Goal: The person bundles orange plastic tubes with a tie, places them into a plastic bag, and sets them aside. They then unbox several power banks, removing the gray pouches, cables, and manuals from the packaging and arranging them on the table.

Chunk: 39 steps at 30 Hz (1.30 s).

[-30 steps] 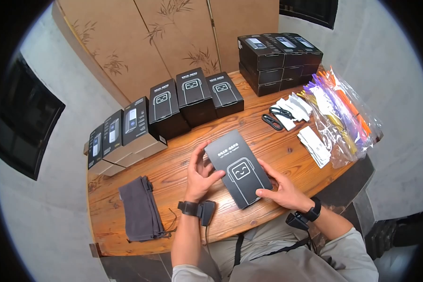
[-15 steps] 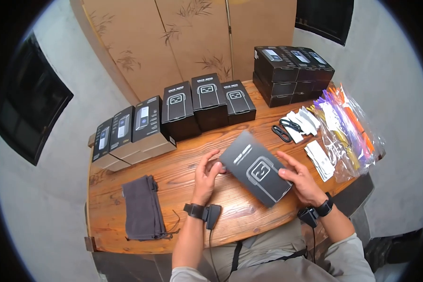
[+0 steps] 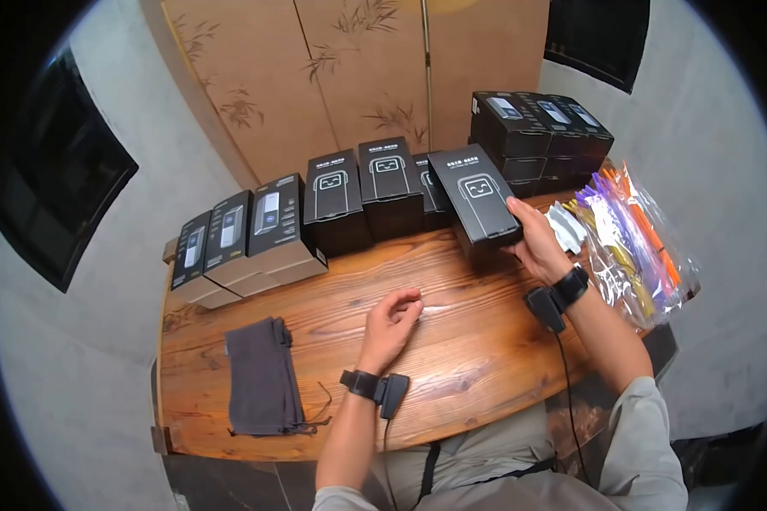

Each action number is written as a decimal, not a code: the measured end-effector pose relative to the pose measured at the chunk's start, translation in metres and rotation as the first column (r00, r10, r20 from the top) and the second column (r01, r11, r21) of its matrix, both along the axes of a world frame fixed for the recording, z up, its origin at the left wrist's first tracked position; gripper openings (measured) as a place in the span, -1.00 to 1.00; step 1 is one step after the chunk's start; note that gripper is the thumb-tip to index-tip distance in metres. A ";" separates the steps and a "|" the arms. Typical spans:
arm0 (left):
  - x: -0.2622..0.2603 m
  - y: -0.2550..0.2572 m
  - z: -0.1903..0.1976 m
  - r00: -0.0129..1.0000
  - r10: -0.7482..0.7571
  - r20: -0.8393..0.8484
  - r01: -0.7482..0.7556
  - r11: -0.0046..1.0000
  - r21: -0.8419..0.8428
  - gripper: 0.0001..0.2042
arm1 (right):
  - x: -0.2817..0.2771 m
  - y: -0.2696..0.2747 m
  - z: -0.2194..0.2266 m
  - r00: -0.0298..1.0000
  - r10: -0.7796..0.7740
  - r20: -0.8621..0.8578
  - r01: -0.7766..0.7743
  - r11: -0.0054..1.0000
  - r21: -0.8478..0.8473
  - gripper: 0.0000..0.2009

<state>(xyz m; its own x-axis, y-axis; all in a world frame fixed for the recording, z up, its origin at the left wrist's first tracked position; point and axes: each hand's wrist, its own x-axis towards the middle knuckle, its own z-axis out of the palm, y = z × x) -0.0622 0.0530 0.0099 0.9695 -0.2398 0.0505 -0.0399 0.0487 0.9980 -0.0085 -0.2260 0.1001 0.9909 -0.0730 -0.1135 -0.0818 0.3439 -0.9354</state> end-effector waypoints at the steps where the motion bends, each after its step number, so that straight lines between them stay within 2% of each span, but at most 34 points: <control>1: 0.000 0.000 0.001 1.000 0.000 0.001 0.000 1.000 0.009 -0.74 | 0.008 0.002 0.000 1.000 -0.025 -0.016 0.025 1.000 -0.005 -0.65; 3: 0.000 -0.001 0.002 1.000 0.006 0.006 -0.006 1.000 0.005 -0.74 | 0.023 0.008 -0.001 0.996 -0.077 -0.048 0.076 0.997 -0.017 -0.65; 4: 0.000 -0.002 0.002 1.000 0.008 0.009 -0.008 1.000 0.002 -0.74 | 0.031 0.010 -0.001 0.998 -0.054 -0.028 0.055 0.997 0.047 -0.65; 11: 0.002 -0.002 0.006 1.000 0.019 0.016 -0.020 0.999 0.027 -0.76 | 0.091 -0.001 -0.031 0.993 -0.097 -0.067 0.094 0.994 -0.047 -0.63; 14: 0.001 -0.003 0.007 1.000 0.016 0.018 -0.017 0.999 0.031 -0.76 | 0.090 0.008 -0.022 0.980 -0.196 -0.037 0.179 0.945 -0.272 -0.61; 17: 0.002 -0.002 0.006 0.999 0.011 0.032 -0.013 0.998 0.064 -0.76 | 0.102 0.014 -0.023 0.982 -0.189 -0.022 0.175 0.944 -0.280 -0.61; 20: 0.002 -0.001 0.005 1.000 0.002 0.026 -0.004 0.996 0.094 -0.74 | 0.108 0.023 -0.025 0.996 -0.091 0.024 0.094 0.951 -0.294 -0.60; 23: 0.001 -0.001 0.007 1.000 0.009 -0.004 -0.008 0.995 0.095 -0.74 | 0.122 0.026 -0.037 0.980 -0.108 0.167 0.171 0.888 -0.428 -0.59; 26: 0.001 -0.003 0.008 1.000 0.016 -0.005 -0.016 0.996 0.093 -0.75 | 0.128 0.021 -0.040 0.976 -0.035 0.214 0.121 0.906 -0.405 -0.57; 29: 0.003 -0.004 0.005 0.999 0.032 0.020 -0.033 0.998 0.048 -0.79 | 0.115 0.018 -0.041 0.963 -0.063 0.263 0.181 0.874 -0.452 -0.56; 32: 0.004 -0.002 0.001 1.000 0.025 0.013 -0.026 0.999 0.037 -0.79 | 0.067 0.036 -0.020 0.966 -0.238 0.097 0.257 0.899 -0.355 -0.55; 35: 0.004 -0.002 0.001 1.000 0.020 -0.018 -0.019 1.000 0.015 -0.78 | 0.036 0.035 -0.035 0.953 -0.267 0.143 0.294 0.928 -0.228 -0.57; 38: 0.005 -0.002 0.002 0.999 0.015 -0.049 -0.016 1.000 -0.024 -0.77 | -0.003 0.037 -0.033 0.999 -0.053 -0.014 0.052 0.998 -0.047 -0.63; 39: 0.005 -0.002 0.002 0.998 0.018 -0.058 -0.020 0.999 -0.036 -0.77 | -0.010 0.037 -0.039 1.000 0.008 -0.030 -0.009 0.999 -0.040 -0.64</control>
<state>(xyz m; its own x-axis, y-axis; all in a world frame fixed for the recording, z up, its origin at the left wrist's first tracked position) -0.0570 0.0511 0.0117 0.9754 -0.2202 0.0033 0.0159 0.0854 0.9962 -0.0185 -0.1887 0.0611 0.9877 -0.0695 -0.1398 -0.1123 0.3054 -0.9456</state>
